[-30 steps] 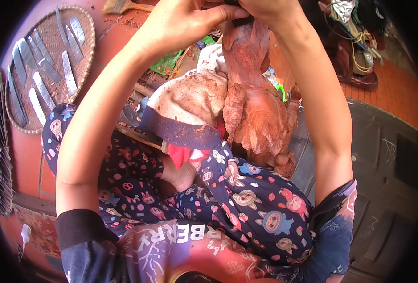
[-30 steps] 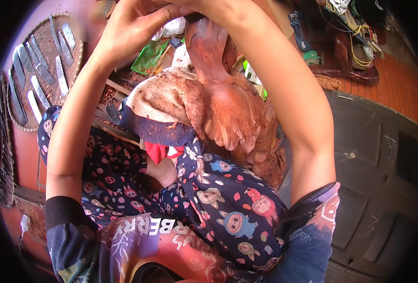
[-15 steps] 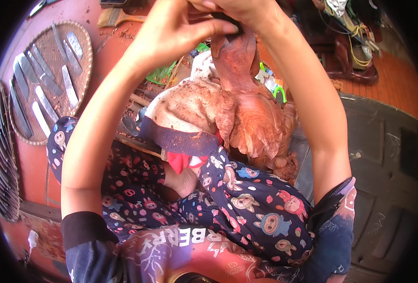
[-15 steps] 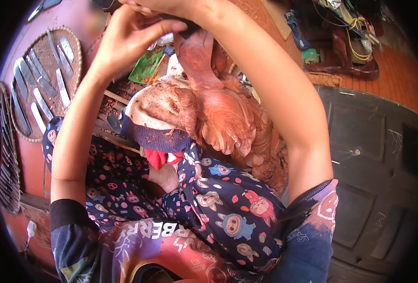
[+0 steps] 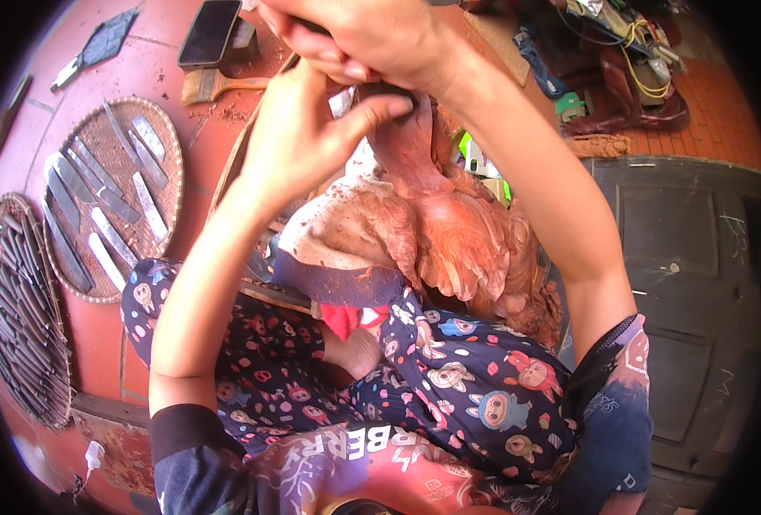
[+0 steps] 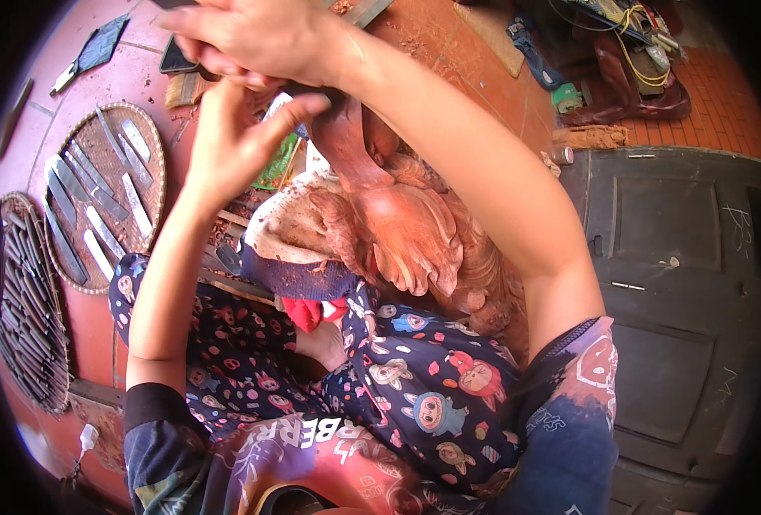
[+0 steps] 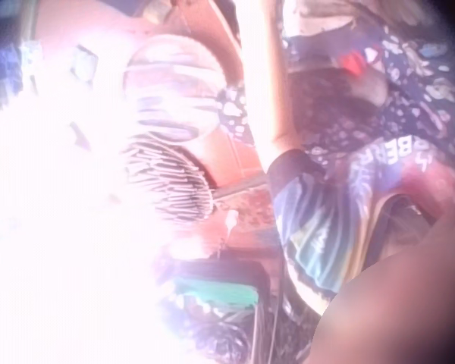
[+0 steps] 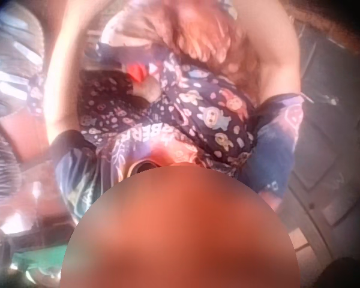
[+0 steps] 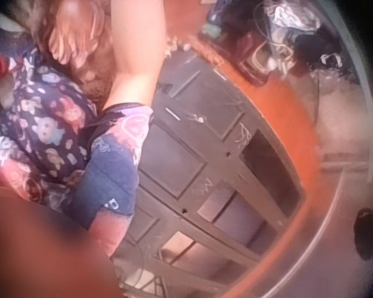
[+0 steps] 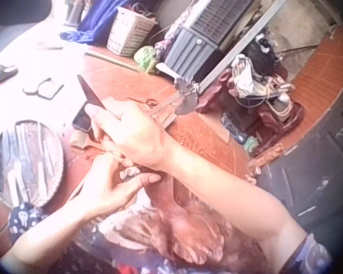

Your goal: The person is carving a piece of reddish-brown wood using various chisels. They repeatedly select different chisels from a woven tray, carve the wood, and wipe away shavings. The person works on different sections of the wood, refining its shape.

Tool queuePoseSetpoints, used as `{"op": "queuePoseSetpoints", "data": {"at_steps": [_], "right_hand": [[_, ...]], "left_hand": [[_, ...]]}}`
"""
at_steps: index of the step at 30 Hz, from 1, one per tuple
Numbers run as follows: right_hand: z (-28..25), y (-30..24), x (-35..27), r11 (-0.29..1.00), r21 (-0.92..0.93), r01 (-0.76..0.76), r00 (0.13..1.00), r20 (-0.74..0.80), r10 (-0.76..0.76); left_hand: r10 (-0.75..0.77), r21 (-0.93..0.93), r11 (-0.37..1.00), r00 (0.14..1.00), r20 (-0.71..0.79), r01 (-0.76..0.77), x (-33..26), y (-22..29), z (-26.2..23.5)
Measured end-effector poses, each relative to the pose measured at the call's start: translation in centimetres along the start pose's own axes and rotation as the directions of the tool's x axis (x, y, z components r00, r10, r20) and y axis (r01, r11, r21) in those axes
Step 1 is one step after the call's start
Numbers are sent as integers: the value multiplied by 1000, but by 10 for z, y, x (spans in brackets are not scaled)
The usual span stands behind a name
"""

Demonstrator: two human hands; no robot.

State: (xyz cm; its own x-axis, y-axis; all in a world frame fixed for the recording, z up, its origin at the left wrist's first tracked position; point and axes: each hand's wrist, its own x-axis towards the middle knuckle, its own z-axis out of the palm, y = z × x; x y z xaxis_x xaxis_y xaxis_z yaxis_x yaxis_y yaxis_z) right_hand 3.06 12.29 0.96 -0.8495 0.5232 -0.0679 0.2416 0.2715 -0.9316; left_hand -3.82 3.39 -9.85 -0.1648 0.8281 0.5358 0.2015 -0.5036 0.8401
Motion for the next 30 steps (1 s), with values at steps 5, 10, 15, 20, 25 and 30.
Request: {"op": "queuePoseSetpoints", "data": {"at_steps": [5,10,15,20,25,30], "right_hand": [[-1,-3,10,957,-162,241,968,-36,-250],[12,3,-4,965,-165,206,977,100,-191],[17,6,16,978,-123,170,985,33,-167],[18,25,7,907,-352,233,972,122,-202],[10,6,-5,966,-252,57,989,145,-21],[9,20,4,880,-300,368,929,155,-336]], "left_hand": [[-61,-321,947,994,-92,28,30,-7,-7],[-250,-307,914,964,88,265,-9,9,4],[-251,-521,801,956,154,294,2,-9,1],[-314,-481,849,942,-121,221,-25,-1,37],[-227,-613,734,957,181,290,1,-19,-3],[-196,-428,878,977,86,214,-20,-16,22]]}}
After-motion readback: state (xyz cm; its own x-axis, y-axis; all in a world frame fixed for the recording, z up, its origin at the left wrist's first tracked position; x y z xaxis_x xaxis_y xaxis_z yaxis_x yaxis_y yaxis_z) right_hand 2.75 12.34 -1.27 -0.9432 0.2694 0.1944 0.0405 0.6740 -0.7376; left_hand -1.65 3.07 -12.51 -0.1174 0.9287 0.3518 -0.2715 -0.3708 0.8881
